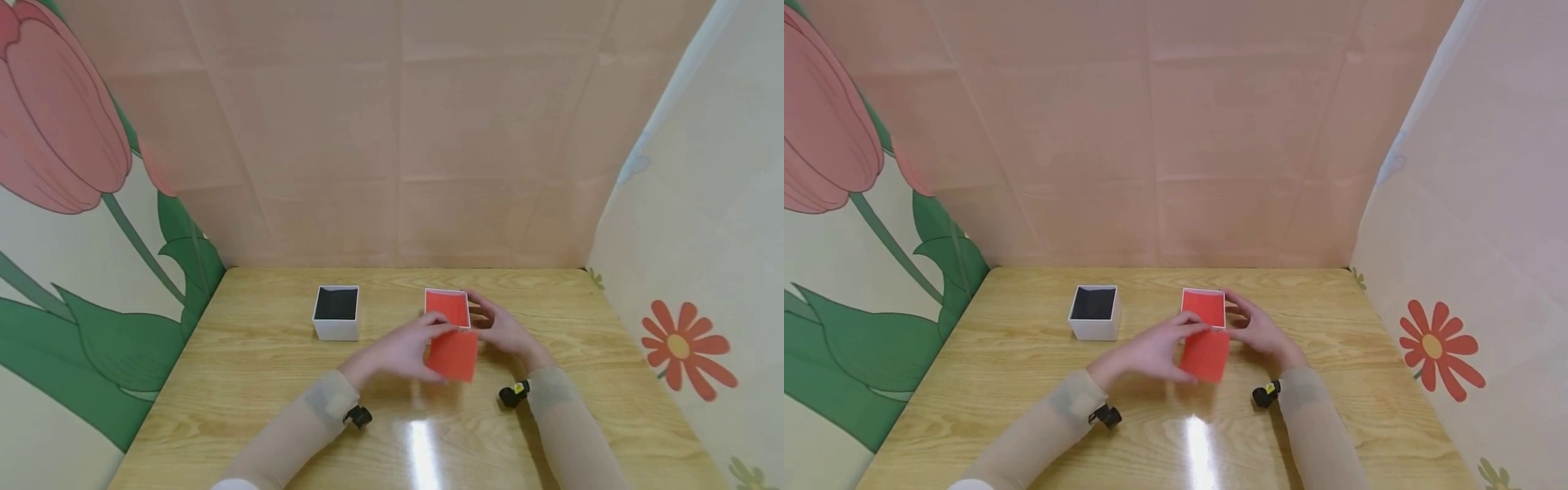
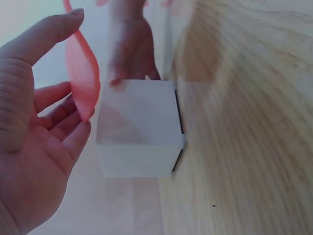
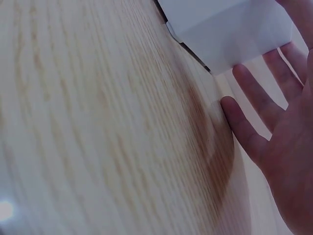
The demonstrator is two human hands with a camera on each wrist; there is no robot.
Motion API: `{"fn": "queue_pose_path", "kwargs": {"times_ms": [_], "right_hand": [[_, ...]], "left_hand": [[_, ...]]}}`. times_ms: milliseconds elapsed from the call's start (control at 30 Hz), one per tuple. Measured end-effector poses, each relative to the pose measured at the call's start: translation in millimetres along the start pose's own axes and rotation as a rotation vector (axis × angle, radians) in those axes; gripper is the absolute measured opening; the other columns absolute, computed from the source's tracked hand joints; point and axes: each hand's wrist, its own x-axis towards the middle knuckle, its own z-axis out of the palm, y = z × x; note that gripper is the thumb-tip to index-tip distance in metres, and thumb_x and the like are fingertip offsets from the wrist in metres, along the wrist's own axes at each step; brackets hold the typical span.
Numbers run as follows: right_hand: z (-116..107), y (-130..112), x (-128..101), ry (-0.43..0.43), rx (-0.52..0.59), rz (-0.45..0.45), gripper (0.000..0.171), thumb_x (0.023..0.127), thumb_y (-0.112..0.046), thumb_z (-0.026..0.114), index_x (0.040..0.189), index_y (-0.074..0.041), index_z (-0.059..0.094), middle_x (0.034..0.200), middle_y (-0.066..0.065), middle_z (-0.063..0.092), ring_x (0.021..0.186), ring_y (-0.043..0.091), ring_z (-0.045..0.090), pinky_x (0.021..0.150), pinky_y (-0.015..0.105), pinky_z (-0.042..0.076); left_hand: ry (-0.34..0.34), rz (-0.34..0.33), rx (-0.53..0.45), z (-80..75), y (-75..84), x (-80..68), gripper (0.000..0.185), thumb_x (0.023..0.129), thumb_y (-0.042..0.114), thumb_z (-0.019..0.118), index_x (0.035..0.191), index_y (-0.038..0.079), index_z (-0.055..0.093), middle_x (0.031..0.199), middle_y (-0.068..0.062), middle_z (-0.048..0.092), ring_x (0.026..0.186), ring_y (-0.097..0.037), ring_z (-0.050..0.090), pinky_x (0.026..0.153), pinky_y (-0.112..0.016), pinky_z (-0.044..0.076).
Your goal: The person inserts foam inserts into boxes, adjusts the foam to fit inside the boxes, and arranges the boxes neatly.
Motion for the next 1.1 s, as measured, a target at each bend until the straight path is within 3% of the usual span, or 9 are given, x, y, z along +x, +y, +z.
{"fn": "queue_pose_path", "kwargs": {"times_ms": [300,500,867,1100], "right_hand": [[0.3,-1.1,-0.1,0.004,0.006,-0.013,0.1,0.092,-0.023,0.088,0.171,-0.022,0.027,0.17,0.009,0.036,0.144,0.046,0.049,0.113,0.065,0.044],[0.9,-0.5,-1.3,0.002,-0.008,0.012,0.102,0.091,-0.03,0.088,0.172,-0.025,0.026,0.17,0.01,0.036,0.146,0.045,0.047,0.114,0.066,0.042],[1.9,-3.8,-3.4,0.008,-0.032,0.054,0.101,0.092,-0.036,0.087,0.171,-0.035,0.026,0.169,0.015,0.038,0.146,0.046,0.047,0.112,0.063,0.047],[2.9,-3.9,-3.2,0.009,-0.009,0.035,0.098,0.092,-0.032,0.088,0.17,-0.037,0.029,0.169,0.012,0.039,0.145,0.045,0.048,0.113,0.063,0.045]], "left_hand": [[0.096,-0.011,-0.01,-20.6,-2.5,3.4,0.094,0.084,0.032,0.093,0.162,0.01,0.046,0.154,0.004,0.043,0.133,-0.016,0.048,0.102,-0.028,0.053],[0.143,-0.072,0.024,-27.4,-11.6,11.0,0.095,0.085,0.032,0.093,0.163,0.01,0.044,0.155,0.001,0.043,0.132,-0.019,0.051,0.101,-0.03,0.055],[0.12,-0.186,0.125,-33.7,-20.3,36.7,0.093,0.085,0.036,0.092,0.161,0.005,0.047,0.154,-0.006,0.048,0.127,-0.021,0.056,0.101,-0.032,0.055],[0.095,-0.218,0.11,-36.4,-19.2,50.4,0.092,0.085,0.036,0.092,0.16,0.003,0.049,0.154,-0.004,0.049,0.126,-0.018,0.056,0.101,-0.028,0.052]]}}
